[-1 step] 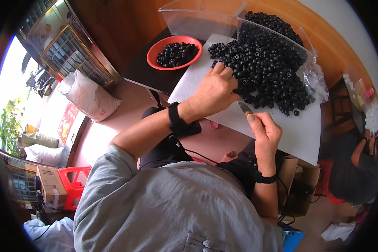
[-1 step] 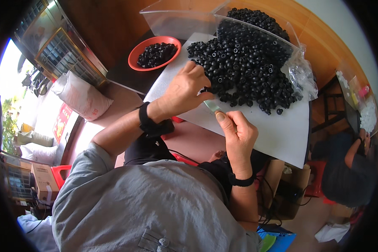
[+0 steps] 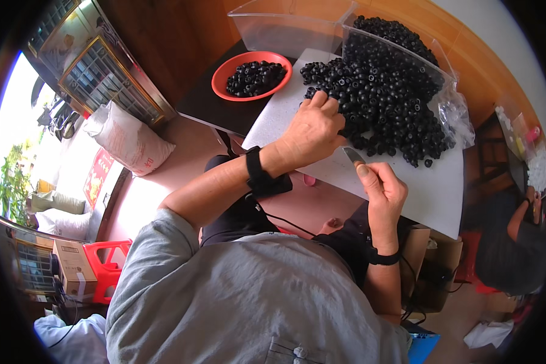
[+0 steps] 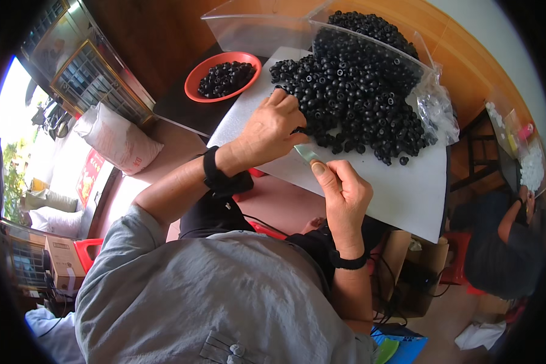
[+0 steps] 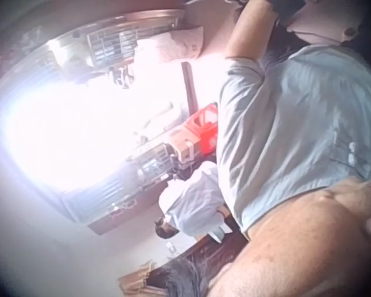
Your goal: Sorting and processing small black components or fruit-like objects on a table.
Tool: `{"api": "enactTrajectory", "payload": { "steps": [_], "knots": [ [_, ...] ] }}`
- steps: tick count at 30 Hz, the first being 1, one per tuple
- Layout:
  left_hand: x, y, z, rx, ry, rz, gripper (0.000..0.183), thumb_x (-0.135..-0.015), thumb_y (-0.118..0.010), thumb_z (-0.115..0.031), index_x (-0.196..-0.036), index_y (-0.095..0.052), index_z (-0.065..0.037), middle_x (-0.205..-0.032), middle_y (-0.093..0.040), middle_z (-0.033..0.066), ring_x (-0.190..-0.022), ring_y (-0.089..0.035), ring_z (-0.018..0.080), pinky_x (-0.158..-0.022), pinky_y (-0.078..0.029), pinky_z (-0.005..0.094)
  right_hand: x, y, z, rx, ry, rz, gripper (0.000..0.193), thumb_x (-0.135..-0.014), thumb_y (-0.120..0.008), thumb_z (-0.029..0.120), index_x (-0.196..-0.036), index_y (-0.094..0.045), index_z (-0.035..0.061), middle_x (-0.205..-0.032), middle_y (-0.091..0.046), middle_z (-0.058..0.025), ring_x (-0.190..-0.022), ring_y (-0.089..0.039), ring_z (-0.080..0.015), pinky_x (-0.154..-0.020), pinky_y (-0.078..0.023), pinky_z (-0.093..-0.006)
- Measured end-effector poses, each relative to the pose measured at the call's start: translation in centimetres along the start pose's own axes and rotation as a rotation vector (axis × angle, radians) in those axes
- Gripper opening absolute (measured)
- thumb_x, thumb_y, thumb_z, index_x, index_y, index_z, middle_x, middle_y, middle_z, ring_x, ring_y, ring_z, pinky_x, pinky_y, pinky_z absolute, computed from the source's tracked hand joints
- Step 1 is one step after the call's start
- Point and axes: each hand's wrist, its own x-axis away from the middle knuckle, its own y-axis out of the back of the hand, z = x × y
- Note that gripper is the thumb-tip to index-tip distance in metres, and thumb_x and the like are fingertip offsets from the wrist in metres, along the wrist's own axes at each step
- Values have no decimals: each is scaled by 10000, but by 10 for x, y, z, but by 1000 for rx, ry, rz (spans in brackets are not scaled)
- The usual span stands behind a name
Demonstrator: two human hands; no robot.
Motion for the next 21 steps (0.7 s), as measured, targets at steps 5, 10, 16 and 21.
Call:
{"api": "enactTrajectory", "payload": {
  "steps": [5, 10, 16, 21],
  "knots": [
    [4, -6, 3, -84, -53, 58, 218, -683, -833, -168, -825, -708, -59, -850, -558, 75, -875, -529, 281, -771, -488, 403, 2, 0, 0, -37, 9, -14, 260, -961, -747, 218, -839, -676, -1, -646, -560, 23, -586, -429, -55, -525, -344, -235],
    [21, 24, -13, 123, -33, 47, 203, -698, -820, -104, -841, -689, -45, -857, -550, 81, -839, -526, 279, -720, -483, 399, 2, 1, 0, -40, 14, -19, 232, -962, -743, 195, -854, -685, -3, -663, -591, 12, -591, -444, -55, -528, -360, -238],
    [45, 25, -15, 179, 92, 26, 214, -728, -781, -21, -924, -696, -38, -910, -592, 80, -885, -565, 286, -738, -509, 393, 3, -1, -1, 10, 42, -23, 223, -962, -740, 193, -867, -691, -3, -689, -625, -7, -591, -468, -65, -532, -379, -239],
    [50, 20, -12, 259, 69, 36, 245, -735, -764, 9, -969, -702, -32, -960, -615, 82, -902, -587, 282, -754, -522, 390, 3, -1, 0, 44, 40, -13, 223, -964, -738, 198, -873, -692, 0, -697, -635, -15, -594, -480, -69, -537, -388, -241]
  ]
}}
